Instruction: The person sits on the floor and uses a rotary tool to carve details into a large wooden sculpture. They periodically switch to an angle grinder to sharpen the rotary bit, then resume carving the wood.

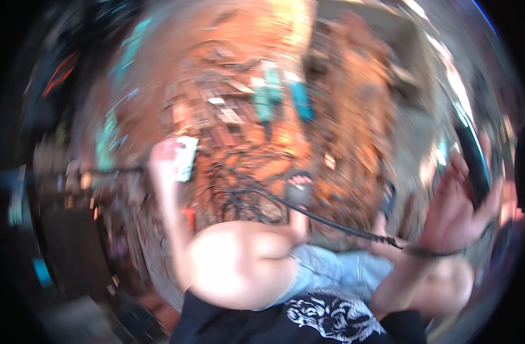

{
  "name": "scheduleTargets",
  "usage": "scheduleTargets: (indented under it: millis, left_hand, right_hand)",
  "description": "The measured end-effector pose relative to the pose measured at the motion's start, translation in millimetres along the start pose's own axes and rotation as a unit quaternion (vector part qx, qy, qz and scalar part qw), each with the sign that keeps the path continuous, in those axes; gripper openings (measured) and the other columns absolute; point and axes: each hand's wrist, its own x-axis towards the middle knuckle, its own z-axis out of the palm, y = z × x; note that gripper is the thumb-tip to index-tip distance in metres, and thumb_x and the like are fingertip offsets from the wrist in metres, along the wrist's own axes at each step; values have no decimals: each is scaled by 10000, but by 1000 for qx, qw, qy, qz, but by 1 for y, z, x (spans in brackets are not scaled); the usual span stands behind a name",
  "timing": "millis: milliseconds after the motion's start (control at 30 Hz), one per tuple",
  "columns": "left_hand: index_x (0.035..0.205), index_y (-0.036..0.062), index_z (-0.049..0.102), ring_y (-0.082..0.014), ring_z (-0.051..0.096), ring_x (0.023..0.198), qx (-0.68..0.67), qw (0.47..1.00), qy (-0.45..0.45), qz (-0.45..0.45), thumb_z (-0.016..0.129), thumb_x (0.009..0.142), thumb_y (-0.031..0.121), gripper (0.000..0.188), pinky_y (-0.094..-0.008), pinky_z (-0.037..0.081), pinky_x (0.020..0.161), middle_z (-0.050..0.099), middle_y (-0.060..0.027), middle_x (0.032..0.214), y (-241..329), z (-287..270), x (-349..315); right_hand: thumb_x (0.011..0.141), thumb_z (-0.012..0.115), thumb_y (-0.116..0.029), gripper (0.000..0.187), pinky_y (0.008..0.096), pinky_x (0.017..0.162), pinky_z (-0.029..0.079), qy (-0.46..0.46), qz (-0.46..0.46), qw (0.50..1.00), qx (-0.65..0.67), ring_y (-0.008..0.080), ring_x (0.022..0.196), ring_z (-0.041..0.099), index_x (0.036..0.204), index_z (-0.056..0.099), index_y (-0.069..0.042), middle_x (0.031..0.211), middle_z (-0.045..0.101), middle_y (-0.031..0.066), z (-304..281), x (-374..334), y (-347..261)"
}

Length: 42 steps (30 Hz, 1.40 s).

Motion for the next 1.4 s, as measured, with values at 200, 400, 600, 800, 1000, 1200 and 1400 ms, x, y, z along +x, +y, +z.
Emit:
scheduleTargets:
  millis: [200,400,600,800,1000,1200,1400]
  left_hand:
    - [1165,-76,625,-306,621,1167,-66,973,-25,220,449,1086,317,438,-421,468,1078,653,-195,1198,171,-102,-24]
    - [1198,-13,717,-333,657,1227,-105,831,-515,184,689,924,89,293,-443,537,1024,725,-152,1208,216,159,-150]
    - [1217,12,668,-280,702,829,-137,646,-749,-55,724,959,182,314,-431,550,739,687,-132,923,170,222,-237]
    - [1603,78,255,-322,503,1368,-471,566,-592,-327,553,1029,554,804,-442,423,1099,475,-209,1468,165,257,-236]
    - [1612,53,157,-272,242,1559,-659,320,-428,-529,294,1102,552,727,-455,232,1270,233,-172,1670,163,268,-235]
    - [1536,32,262,-264,346,1478,-643,311,-391,-581,315,1100,499,641,-442,280,1234,330,-170,1582,163,262,-228]
    - [1380,23,457,-262,489,1341,-636,328,-364,-597,401,1079,417,500,-411,356,1172,499,-148,1416,167,262,-222]
  right_hand:
    - [1015,539,-373,698,318,926,508,91,47,994,-49,259,1036,626,1486,416,128,1459,512,339,-44,-56,-37]
    - [914,621,-381,671,429,838,575,200,147,961,-125,331,920,704,1390,543,85,1380,594,340,-102,-123,-48]
    - [947,646,-294,525,481,1038,521,99,263,936,-210,419,1163,666,1264,578,119,1362,568,405,-103,-111,-26]
    - [958,689,-190,499,473,1023,542,-167,294,844,-416,437,1162,682,1259,582,193,1227,661,369,-112,-29,9]
    - [912,763,-146,401,514,963,572,-192,338,813,-434,467,1023,731,1083,679,207,1050,721,341,-104,3,45]
    - [898,770,-74,305,538,938,580,-182,354,812,-426,445,984,748,1063,697,172,1013,737,315,-101,18,67]
    - [862,768,-97,372,506,972,571,-233,395,774,-437,406,1089,721,1171,685,94,1130,729,258,-108,4,70]
